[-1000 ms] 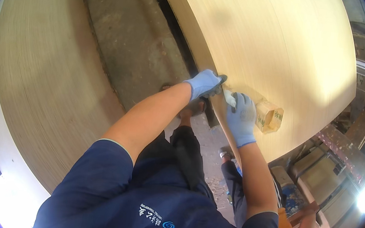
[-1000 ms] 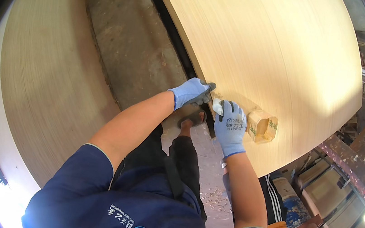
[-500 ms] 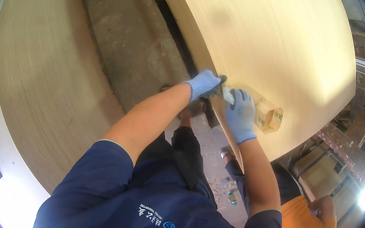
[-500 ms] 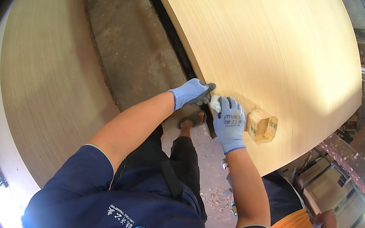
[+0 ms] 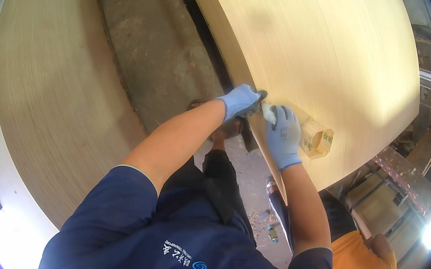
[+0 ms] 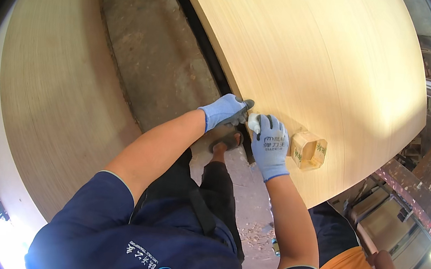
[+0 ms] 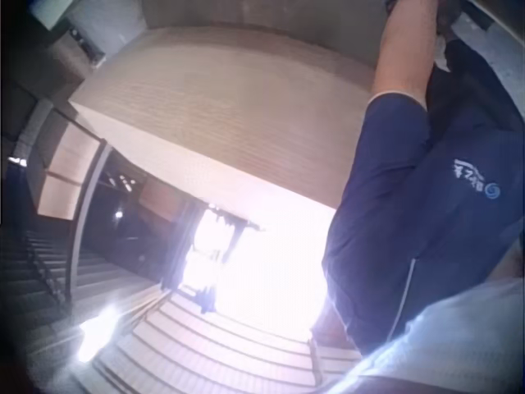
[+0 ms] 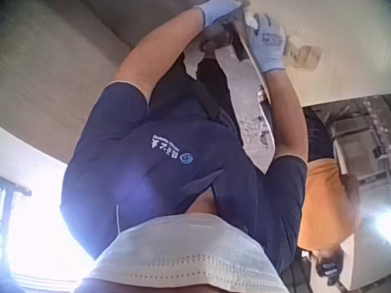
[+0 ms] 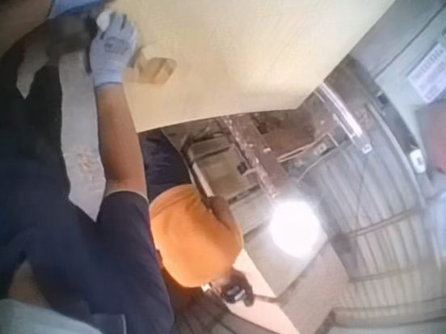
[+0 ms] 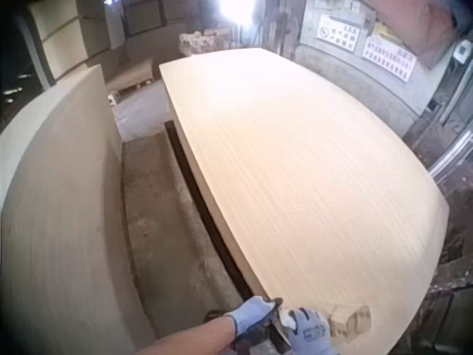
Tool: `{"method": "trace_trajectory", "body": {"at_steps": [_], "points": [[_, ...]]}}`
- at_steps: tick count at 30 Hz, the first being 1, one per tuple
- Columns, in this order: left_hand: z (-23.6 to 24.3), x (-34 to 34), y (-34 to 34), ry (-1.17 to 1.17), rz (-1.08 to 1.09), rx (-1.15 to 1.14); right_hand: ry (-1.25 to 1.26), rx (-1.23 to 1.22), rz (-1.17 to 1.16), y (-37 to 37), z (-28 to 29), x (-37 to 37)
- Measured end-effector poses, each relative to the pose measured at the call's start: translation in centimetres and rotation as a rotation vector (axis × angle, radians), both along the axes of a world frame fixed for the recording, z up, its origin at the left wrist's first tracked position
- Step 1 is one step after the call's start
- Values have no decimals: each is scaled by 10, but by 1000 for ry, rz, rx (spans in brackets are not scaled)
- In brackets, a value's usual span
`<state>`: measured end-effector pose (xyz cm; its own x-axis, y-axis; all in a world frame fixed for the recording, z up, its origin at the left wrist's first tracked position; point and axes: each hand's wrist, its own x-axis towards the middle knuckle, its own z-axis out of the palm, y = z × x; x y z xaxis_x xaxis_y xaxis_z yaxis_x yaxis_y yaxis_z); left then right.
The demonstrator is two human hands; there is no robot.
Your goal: The person applies a substance to the edge of a large wooden panel using a small container and a cloth. They then use a utility knife to scrape or trim the edge of the panel. The person also lifts and repositions the panel with another worker.
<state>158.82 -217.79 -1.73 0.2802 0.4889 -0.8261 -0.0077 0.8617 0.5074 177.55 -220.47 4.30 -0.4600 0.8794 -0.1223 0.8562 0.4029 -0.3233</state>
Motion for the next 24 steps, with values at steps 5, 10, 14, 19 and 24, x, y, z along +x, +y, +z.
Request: {"method": "trace_trajectory", "body": {"at_steps": [5, 10, 14, 19, 24], "points": [[-1, 0, 0, 14, 9, 5, -98, -120, -37, 2, 0, -2], [2, 0, -1, 30, -2, 15, -6, 5, 13, 2, -2, -4], [3, 0, -1, 42, -13, 5, -76, -97, -34, -5, 6, 6], [5, 0, -1, 73, -18, 31, 204, -170, -249, -21, 24, 20], [4, -1, 0, 68, -70, 17, 240, -395, -363, -29, 28, 20]]}}
